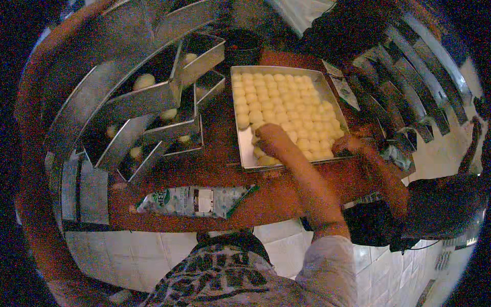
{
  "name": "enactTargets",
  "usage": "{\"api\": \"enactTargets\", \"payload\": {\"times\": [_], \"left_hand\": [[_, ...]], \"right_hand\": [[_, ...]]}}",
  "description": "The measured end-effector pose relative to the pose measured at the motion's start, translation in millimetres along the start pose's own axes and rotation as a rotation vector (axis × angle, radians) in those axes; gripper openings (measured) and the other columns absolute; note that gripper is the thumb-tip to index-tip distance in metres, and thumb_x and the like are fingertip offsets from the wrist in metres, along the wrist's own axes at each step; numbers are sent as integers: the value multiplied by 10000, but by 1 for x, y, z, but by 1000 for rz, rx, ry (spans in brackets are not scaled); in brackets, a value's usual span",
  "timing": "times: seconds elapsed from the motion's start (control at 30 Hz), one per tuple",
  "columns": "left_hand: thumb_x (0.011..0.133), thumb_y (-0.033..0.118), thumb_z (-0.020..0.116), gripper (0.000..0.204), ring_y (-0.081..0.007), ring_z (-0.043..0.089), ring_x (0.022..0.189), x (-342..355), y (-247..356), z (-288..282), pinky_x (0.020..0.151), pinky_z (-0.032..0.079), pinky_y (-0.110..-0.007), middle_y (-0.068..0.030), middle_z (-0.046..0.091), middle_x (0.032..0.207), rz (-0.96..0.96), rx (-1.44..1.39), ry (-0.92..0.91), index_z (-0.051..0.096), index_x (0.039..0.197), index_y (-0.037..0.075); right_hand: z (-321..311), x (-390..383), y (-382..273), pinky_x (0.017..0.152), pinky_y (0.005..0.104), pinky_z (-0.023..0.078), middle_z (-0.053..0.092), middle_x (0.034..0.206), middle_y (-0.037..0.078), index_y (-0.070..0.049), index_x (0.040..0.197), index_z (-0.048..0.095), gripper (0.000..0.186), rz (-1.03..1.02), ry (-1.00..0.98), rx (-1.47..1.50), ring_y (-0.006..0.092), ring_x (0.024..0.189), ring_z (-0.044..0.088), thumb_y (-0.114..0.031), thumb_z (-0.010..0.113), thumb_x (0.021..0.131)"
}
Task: The person prepares bread dough by hand, taking dough balls from a tray, flattening them, adding a filling from a small bowl, and placing the filled balls onto a baking tray. They also use a brush to apply a liquid to a baking tray.
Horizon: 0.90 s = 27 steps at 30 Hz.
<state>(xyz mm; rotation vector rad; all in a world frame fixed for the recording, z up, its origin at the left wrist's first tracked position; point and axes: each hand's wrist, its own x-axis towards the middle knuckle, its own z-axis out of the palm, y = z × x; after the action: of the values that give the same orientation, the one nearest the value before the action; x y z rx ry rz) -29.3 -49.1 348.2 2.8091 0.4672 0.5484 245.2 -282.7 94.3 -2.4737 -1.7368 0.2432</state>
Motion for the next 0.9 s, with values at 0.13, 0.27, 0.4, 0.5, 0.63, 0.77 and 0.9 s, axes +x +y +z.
{"api": "enactTargets", "payload": {"times": [0.13, 0.27, 0.4, 0.5, 0.63, 0.77, 0.9], "left_hand": [[706, 360, 606, 629, -334, 485, 1085, -24, 1, 0, 939, 363, -383, -180, 505, 1180, 6, 32, 57, 472, 1215, 14], [672, 306, 671, 668, -334, 474, 1101, -81, 5, -3, 941, 365, -389, -179, 486, 1202, 88, -6, 226, 452, 1232, 17], [637, 252, 735, 722, -333, 463, 1118, -146, 22, 35, 943, 367, -394, -178, 468, 1223, 168, -228, 140, 432, 1250, 20], [649, 235, 750, 748, -327, 484, 1078, -193, 38, 98, 928, 373, -397, -174, 483, 1213, 56, -454, 43, 399, 1276, 26], [782, 245, 654, 538, -248, 555, 972, -270, 14, 161, 842, 424, -340, -156, 575, 1036, -345, -949, -44, 453, 1210, -12], [848, 199, 577, 307, -151, 557, 884, -330, -40, 164, 783, 440, -294, -84, 600, 872, -1043, -1259, 122, 535, 1046, -32], [880, 185, 531, 198, -151, 549, 835, -357, -51, 160, 767, 451, -314, -51, 554, 879, -1199, -1175, 375, 539, 965, 6]], "right_hand": [[43, 0, -9, 732, 417, 468, 596, 856, 188, -3, 857, 559, 330, 178, 84, -27, 344, 812, 588, -217, 691, 643], [-9, -16, -21, 681, 368, 480, 585, 874, 161, 6, 887, 546, 232, 128, 262, 208, 284, 800, 605, -48, 635, 680], [-86, -58, -110, 683, 295, 459, 563, 876, 95, -14, 898, 523, 259, -86, 416, 356, 218, 805, 585, 59, 611, 666], [-81, -69, -196, 699, 283, 451, 563, 879, 74, -29, 891, 524, 253, -227, 265, 593, 191, 822, 575, 32, 639, 674], [-29, -43, -242, 749, 283, 445, 564, 940, 89, -38, 950, 528, 315, -431, -279, 975, 187, 909, 552, -97, 703, 695], [65, 1, -249, 806, 380, 446, 570, 1044, 159, -28, 1054, 522, 512, -453, 243, 205, 303, 977, 550, -347, 708, 700], [104, 18, -291, 832, 436, 424, 558, 1092, 198, -20, 1084, 542, 608, -478, 14, 430, 366, 988, 543, -451, 684, 679]]}}
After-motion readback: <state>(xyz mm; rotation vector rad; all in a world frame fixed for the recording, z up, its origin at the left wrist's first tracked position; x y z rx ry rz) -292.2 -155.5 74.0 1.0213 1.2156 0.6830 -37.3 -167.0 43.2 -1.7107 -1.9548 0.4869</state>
